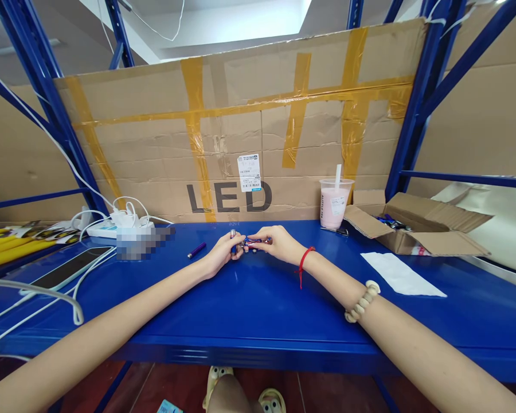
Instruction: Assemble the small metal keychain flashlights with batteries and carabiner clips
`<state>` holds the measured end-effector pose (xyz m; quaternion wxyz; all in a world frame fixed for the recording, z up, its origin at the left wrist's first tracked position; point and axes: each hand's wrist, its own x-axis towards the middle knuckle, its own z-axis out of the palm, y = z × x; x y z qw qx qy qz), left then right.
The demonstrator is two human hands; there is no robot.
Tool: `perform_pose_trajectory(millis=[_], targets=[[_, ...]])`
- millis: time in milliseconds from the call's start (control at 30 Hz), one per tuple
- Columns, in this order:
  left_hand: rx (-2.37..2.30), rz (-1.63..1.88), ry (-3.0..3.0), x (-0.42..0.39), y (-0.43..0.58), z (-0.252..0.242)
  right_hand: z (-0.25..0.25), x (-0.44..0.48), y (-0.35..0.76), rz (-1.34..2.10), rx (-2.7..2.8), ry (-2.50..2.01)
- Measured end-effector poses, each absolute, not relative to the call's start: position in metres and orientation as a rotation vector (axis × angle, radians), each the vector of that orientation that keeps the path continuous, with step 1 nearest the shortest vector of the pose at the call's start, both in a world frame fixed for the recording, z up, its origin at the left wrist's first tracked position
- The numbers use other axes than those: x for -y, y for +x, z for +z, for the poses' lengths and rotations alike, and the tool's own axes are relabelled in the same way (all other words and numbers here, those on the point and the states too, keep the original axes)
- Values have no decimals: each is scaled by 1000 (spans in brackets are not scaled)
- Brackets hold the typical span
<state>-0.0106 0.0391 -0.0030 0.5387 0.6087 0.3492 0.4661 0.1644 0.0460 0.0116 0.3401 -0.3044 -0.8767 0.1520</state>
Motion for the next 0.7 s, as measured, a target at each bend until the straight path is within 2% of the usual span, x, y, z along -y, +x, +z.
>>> perform_pose_trajectory(millis=[200, 700], targets=[[-894, 1094, 1609, -32, -11, 1, 9, -51, 167, 213, 2311, -830], [-842, 1213, 1936, -43, -15, -8, 13, -34, 157, 105, 2461, -893]])
